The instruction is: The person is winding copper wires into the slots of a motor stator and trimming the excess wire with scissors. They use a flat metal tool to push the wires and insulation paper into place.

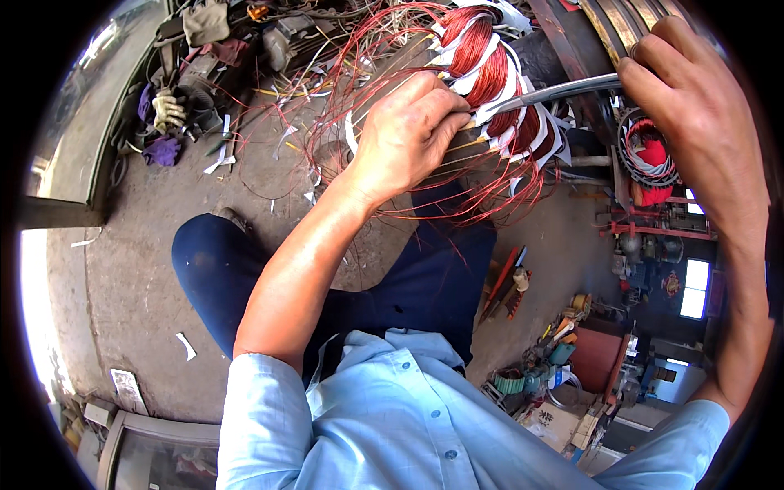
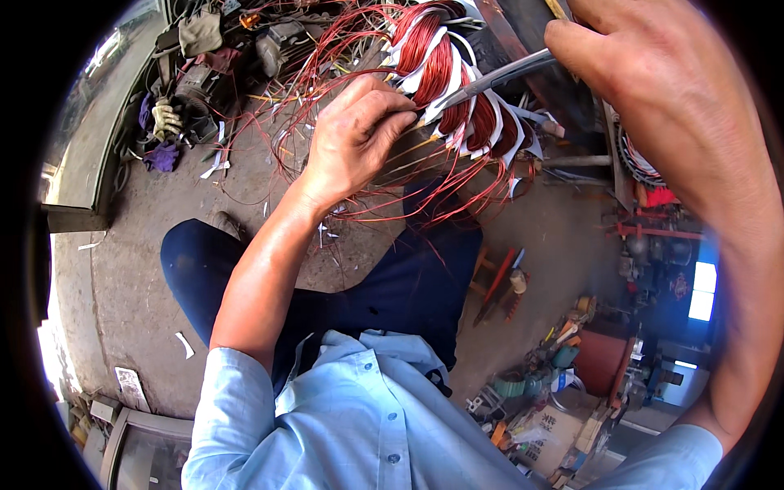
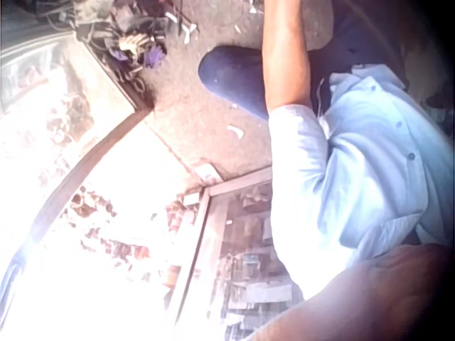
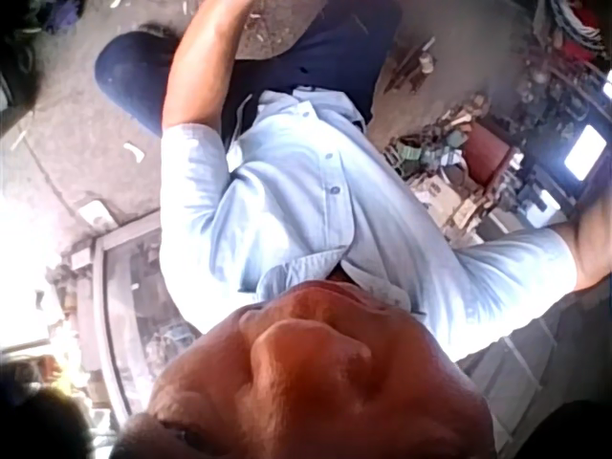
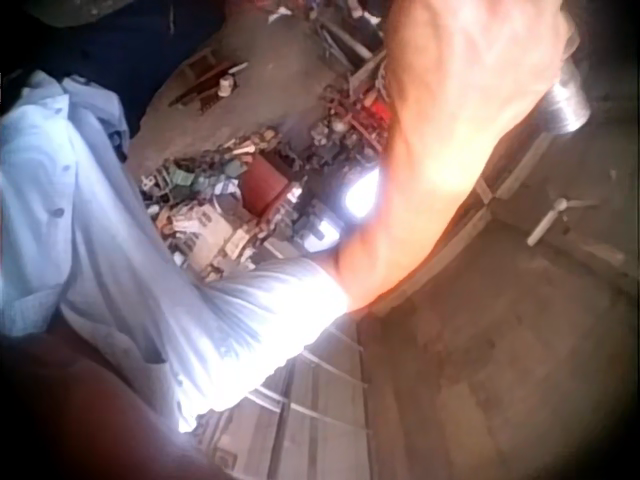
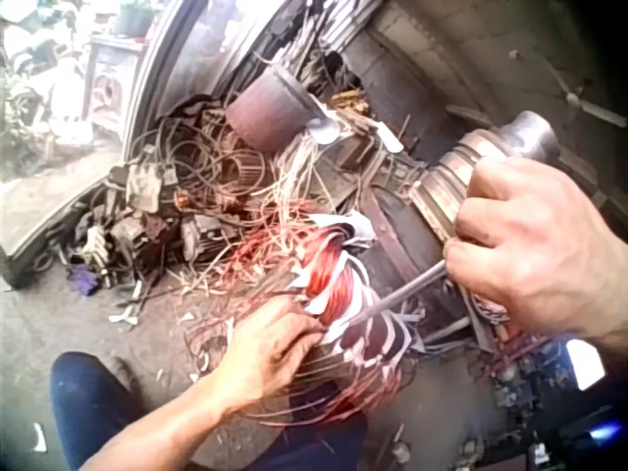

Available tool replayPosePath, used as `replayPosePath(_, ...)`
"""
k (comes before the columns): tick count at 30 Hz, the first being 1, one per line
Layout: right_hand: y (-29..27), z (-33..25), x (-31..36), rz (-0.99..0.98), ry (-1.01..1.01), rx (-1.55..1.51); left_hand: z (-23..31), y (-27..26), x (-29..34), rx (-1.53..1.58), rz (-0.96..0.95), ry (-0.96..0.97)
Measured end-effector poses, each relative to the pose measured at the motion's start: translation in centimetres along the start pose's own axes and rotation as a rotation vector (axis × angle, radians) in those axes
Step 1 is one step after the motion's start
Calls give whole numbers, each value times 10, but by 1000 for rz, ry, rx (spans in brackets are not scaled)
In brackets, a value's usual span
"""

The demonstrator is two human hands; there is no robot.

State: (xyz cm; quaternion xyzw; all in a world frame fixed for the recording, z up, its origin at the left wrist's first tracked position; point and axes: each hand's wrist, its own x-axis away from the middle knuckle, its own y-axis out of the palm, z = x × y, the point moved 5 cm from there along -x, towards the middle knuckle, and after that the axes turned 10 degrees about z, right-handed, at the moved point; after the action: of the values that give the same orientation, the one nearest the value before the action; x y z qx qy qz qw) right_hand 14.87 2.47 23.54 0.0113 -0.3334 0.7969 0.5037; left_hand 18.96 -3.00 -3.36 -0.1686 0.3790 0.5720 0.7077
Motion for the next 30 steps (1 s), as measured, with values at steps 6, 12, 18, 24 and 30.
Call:
replayPosePath(6, 13, 2, -7, 32, 5, -21, -6, -9, -1, -89, 100, -73)
replayPosePath(12, 8, -2, -2, 46, 16, -2, -2, -3, 1, -88, 61, -98)
replayPosePath(18, 9, -8, 0, 60, 21, -1, -3, -4, 1, -94, 60, -84)
replayPosePath(24, 9, -9, 1, 65, 29, -8, -5, -5, 2, -97, 68, -59)
replayPosePath(30, 9, -9, -2, 57, 37, -28, -9, -5, 2, -49, 110, -61)
